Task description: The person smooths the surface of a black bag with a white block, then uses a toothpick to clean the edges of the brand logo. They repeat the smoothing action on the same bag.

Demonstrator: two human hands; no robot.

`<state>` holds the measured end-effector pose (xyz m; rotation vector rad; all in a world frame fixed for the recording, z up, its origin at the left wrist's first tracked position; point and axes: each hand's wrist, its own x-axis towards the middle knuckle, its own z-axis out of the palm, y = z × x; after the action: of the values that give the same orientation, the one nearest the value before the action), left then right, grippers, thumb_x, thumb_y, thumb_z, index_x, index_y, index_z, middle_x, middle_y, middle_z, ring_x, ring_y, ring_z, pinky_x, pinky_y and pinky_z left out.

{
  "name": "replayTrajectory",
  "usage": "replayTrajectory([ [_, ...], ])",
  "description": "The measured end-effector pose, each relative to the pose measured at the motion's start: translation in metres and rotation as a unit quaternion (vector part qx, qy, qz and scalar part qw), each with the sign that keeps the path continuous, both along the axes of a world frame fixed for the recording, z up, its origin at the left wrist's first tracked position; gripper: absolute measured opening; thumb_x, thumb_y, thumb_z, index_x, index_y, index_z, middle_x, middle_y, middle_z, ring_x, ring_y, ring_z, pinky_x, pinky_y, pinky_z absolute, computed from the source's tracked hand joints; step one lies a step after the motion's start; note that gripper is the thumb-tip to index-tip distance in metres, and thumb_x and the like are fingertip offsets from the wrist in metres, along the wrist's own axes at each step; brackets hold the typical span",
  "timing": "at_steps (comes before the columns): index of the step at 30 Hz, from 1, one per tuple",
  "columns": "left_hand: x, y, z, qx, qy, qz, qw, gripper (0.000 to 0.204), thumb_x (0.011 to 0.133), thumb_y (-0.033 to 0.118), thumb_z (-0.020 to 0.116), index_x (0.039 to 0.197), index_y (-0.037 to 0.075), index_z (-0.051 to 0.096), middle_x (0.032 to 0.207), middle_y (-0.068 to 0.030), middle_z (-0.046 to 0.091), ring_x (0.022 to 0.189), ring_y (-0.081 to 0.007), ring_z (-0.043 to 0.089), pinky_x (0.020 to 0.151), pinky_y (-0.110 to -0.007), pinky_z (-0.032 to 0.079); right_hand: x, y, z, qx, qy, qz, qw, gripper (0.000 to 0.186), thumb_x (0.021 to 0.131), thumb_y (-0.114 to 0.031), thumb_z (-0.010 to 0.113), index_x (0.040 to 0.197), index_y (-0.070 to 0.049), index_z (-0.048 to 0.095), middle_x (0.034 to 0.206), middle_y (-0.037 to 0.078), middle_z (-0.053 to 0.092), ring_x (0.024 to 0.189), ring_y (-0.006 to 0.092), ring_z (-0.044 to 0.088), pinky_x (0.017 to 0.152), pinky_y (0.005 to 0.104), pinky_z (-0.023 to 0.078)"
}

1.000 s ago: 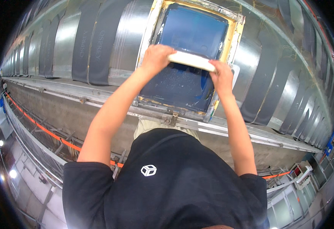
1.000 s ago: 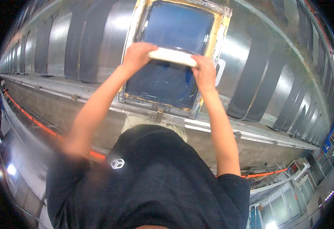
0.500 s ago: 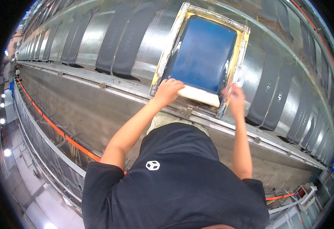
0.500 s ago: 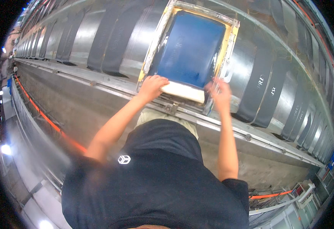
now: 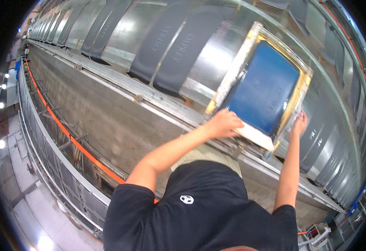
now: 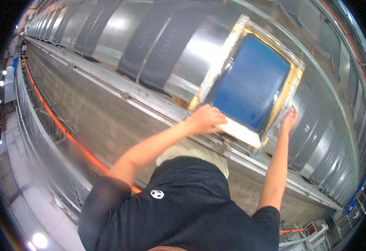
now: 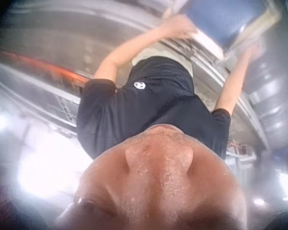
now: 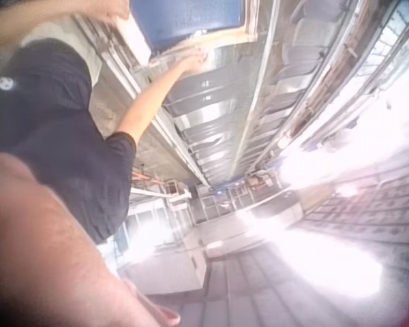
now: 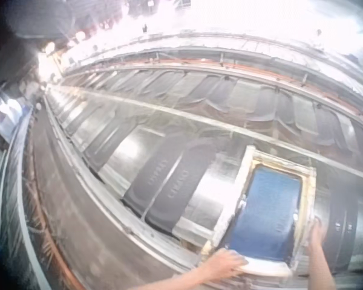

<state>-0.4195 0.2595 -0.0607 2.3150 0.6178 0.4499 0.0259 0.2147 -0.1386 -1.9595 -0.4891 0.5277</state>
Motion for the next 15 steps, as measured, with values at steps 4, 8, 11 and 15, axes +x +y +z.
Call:
replayTrajectory([
  [4,-0.003,0.007,-0.002,-0.058,-0.065,-0.027,0.996,0.038,0.084,0.043,0.074,0.114,0.019,0.068,0.117,-0.0007,0.068,0.107,-0.0189,0.061,0.085,-0.039,0.044,0.010,-0.009,0.016,-0.053,0.028,-0.020,0.998,0.027,0.103,-0.029,0.057,0.122,-0.012,0.068,0.069,-0.011,0.043,0.056,0.0000,0.035,0.049,0.0196,0.027],
  [8,-0.004,0.007,-0.023,-0.078,-0.195,-0.023,0.977,0.037,0.082,0.043,0.074,0.109,0.019,0.066,0.110,-0.0018,0.066,0.101,-0.0204,0.060,0.082,-0.039,0.041,0.012,-0.016,0.040,-0.122,0.062,-0.092,0.986,0.031,0.102,-0.032,0.054,0.122,-0.014,0.070,0.069,-0.010,0.037,0.057,0.0013,0.031,0.048,0.0194,0.024],
  [11,-0.005,0.011,-0.033,-0.111,-0.213,-0.040,0.970,0.036,0.084,0.046,0.071,0.109,0.021,0.066,0.110,-0.0018,0.065,0.103,-0.0204,0.058,0.083,-0.038,0.041,0.007,-0.012,0.057,-0.127,0.103,-0.136,0.977,0.031,0.101,-0.035,0.056,0.119,-0.012,0.066,0.066,-0.008,0.035,0.055,0.0034,0.031,0.049,0.0208,0.024],
  [15,-0.004,0.024,-0.040,-0.154,-0.208,-0.061,0.964,0.035,0.085,0.048,0.070,0.107,0.021,0.066,0.102,-0.0004,0.062,0.100,-0.0194,0.056,0.082,-0.038,0.041,0.000,0.001,0.063,-0.126,0.113,-0.131,0.977,0.024,0.100,-0.037,0.057,0.101,-0.013,0.057,0.064,-0.006,0.034,0.054,0.0057,0.030,0.049,0.0231,0.025],
])
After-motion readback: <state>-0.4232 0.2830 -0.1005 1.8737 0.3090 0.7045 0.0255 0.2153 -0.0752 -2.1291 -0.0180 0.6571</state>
